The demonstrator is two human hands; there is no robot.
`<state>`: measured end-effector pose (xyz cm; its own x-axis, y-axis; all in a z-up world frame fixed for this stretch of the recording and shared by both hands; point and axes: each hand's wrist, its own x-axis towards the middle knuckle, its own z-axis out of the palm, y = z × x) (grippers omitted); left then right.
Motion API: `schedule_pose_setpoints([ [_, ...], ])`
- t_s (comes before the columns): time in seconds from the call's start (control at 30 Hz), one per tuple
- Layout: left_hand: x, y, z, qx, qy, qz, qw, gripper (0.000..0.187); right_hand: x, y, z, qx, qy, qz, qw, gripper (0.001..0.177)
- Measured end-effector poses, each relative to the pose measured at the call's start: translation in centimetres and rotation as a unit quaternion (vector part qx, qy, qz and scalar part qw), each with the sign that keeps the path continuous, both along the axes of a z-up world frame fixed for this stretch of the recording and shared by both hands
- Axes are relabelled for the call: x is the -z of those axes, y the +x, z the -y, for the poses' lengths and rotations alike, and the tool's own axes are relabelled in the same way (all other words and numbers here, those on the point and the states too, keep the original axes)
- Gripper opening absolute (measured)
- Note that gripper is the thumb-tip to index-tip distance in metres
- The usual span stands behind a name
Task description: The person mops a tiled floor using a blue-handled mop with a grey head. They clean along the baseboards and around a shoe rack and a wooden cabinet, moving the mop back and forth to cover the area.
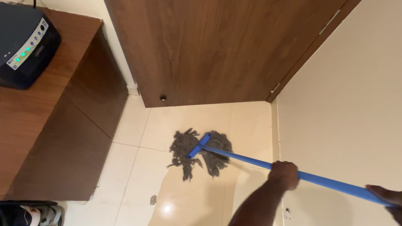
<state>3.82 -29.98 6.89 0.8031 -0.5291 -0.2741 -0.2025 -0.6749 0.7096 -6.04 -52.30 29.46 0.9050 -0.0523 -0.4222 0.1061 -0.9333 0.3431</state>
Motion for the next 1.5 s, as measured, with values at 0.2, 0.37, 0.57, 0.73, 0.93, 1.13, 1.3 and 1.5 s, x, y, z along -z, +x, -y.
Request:
schedule_pose_setpoints([
  [0.2,2.9,2.7,-5.5,-0.041,0.058,0.023,0.997,0.027,-4.0,4.7,-11.1,-0.073,-0.128,-0.100,0.984,0.054],
  [0.37,4.3,4.8,-11.3,-0.072,0.113,-0.010,0.991,0.026,-6.5,6.9,-19.5,-0.118,-0.117,-0.096,0.981,0.059],
  [0.57,5.5,5.4,-18.7,-0.157,0.151,-0.048,0.975,0.027,-4.7,8.2,-25.7,-0.123,-0.055,-0.108,0.985,0.057],
  [0.73,7.8,5.0,-23.4,-0.207,0.166,-0.059,0.962,0.031,-0.4,8.7,-27.9,-0.259,-0.011,-0.049,0.965,0.057],
  [0.93,9.5,5.9,-23.2,-0.234,0.160,-0.056,0.957,0.034,0.7,9.9,-26.5,-0.344,0.024,-0.002,0.939,0.060],
  [1.13,9.9,7.1,-17.8,-0.326,0.093,-0.077,0.938,0.037,-1.9,11.5,-22.6,-0.361,-0.011,-0.010,0.933,0.064],
  [1.3,9.0,8.4,-11.2,-0.220,0.156,-0.015,0.963,0.028,-3.2,13.9,-16.5,-0.261,-0.060,-0.089,0.959,0.070],
  [1.5,4.4,9.2,-1.7,-0.184,0.138,0.013,0.973,0.024,-3.8,15.0,-9.9,-0.163,-0.107,-0.108,0.975,0.072],
])
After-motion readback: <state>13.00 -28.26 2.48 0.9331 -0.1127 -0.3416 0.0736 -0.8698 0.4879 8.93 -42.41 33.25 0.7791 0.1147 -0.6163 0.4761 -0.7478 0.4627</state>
